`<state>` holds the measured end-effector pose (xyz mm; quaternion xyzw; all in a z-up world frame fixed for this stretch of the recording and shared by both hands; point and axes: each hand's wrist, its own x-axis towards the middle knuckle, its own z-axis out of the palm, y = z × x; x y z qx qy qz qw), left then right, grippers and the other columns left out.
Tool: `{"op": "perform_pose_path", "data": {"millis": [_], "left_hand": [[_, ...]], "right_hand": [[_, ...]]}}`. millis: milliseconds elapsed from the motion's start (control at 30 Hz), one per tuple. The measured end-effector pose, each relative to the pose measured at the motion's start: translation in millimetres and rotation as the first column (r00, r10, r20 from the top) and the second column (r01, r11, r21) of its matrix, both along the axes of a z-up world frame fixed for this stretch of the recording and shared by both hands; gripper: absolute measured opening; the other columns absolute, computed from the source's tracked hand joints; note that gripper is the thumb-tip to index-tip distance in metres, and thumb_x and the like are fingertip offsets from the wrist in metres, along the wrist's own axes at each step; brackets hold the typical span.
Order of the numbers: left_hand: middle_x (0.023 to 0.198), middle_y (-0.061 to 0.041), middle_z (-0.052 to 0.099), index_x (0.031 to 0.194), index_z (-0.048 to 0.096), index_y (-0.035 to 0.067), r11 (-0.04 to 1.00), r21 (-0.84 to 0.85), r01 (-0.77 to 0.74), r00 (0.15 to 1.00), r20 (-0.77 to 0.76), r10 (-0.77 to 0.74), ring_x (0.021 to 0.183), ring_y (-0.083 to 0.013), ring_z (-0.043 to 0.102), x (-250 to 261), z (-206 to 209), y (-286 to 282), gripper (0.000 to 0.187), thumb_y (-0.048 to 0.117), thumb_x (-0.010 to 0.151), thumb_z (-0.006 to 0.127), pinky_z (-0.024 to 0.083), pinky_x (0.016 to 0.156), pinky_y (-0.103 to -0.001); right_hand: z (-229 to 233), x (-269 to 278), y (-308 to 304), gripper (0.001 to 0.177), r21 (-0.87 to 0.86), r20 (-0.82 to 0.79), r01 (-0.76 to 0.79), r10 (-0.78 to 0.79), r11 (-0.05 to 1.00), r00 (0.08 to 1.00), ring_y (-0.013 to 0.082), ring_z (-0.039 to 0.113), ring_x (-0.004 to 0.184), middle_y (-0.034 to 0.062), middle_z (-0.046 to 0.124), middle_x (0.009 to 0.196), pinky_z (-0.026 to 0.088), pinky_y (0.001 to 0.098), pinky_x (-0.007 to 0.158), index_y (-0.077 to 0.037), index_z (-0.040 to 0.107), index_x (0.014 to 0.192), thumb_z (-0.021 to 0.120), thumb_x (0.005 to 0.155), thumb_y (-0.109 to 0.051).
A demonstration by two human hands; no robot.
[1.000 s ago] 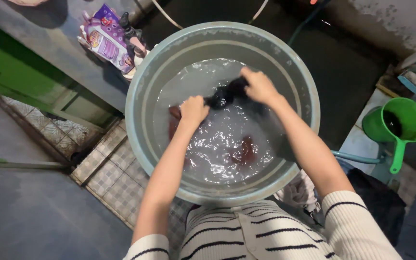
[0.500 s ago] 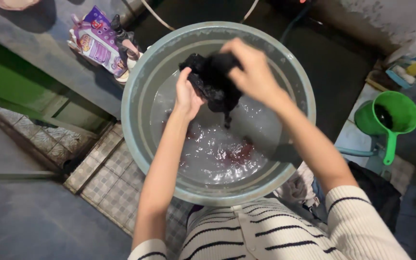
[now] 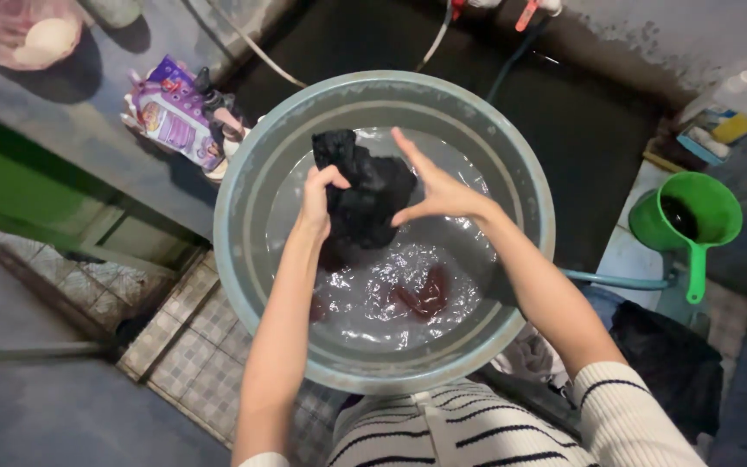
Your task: Hand wash several items of clothing in a basin with water and detergent.
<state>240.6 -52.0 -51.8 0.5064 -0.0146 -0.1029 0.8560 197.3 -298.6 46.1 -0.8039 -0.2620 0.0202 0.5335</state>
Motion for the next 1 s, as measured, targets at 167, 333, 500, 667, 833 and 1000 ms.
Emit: {"op": "perform_pose_path", "data": {"millis": [167,333,500,667,833,1000], "left_hand": [[0.092,-0.005,0.066,0.089,0.066,0.009,1.000,0.001,-0.031,0.988,-0.153,0.031,0.089,-0.0168,0.065,-16.0,29.5,-7.7,0.019,0.009,0.070,0.061,0.053,0.086,-0.031],[0.111,-0.019,0.069,0.108,0.071,-0.006,0.974,0.223,-0.050,0.991,-0.110,0.076,0.101,-0.0265,0.064,-10.3,25.5,-12.4,0.054,0.043,0.088,0.066,0.051,0.089,-0.039],[0.124,-0.009,0.062,0.131,0.057,0.002,0.843,0.534,-0.064,0.997,0.002,0.075,0.116,-0.0173,0.057,-12.4,-11.9,-40.8,0.078,0.069,0.092,0.064,0.041,0.097,-0.032],[0.104,-0.014,0.074,0.117,0.068,0.000,0.816,0.569,-0.104,0.973,0.228,-0.035,0.099,-0.0210,0.068,-27.9,-1.3,-63.1,0.059,0.054,0.093,0.070,0.054,0.089,-0.032],[0.097,-0.012,0.075,0.113,0.064,0.001,0.792,0.576,-0.201,0.960,0.277,0.042,0.093,-0.0172,0.070,-38.9,26.5,-64.1,0.045,0.045,0.101,0.063,0.054,0.086,-0.032],[0.095,-0.010,0.071,0.120,0.061,0.003,0.783,0.573,-0.243,0.939,0.343,0.040,0.092,-0.0131,0.067,-43.0,37.2,-59.1,0.039,0.039,0.105,0.055,0.052,0.086,-0.031]], "right_hand": [[-34.9,8.0,-0.7,0.055,-0.043,-0.211,-0.236,0.222,0.971,0.952,0.0170,0.066,0.106,0.0081,0.077,0.114,0.055,0.0331,0.096,0.000,0.069,0.123,0.092,0.074,-0.010],[-13.8,-3.6,0.9,0.041,0.130,-0.212,-0.042,0.069,0.991,0.975,0.0102,0.067,0.100,0.0050,0.078,0.108,0.056,0.0298,0.094,0.000,0.072,0.118,0.088,0.082,-0.009],[-17.7,0.5,2.9,0.035,0.274,-0.294,0.208,-0.125,0.939,0.948,0.0076,0.068,0.095,0.0020,0.075,0.103,0.055,0.0268,0.088,-0.002,0.070,0.112,0.086,0.081,-0.007],[-28.8,0.6,4.2,0.036,0.006,-0.004,0.371,-0.371,0.928,0.928,0.0176,0.073,0.096,0.0101,0.075,0.103,0.056,0.0332,0.085,-0.001,0.067,0.115,0.080,0.081,-0.007],[-27.0,-5.8,9.0,0.039,0.014,0.065,0.358,-0.359,0.933,0.931,0.0274,0.074,0.100,0.0156,0.074,0.106,0.055,0.0372,0.086,-0.001,0.062,0.119,0.080,0.085,-0.010],[-23.7,-8.3,9.6,0.035,0.004,0.246,0.255,-0.249,0.967,0.937,0.0341,0.069,0.113,0.0188,0.071,0.115,0.056,0.0381,0.092,0.000,0.057,0.123,0.076,0.095,-0.010]]}}
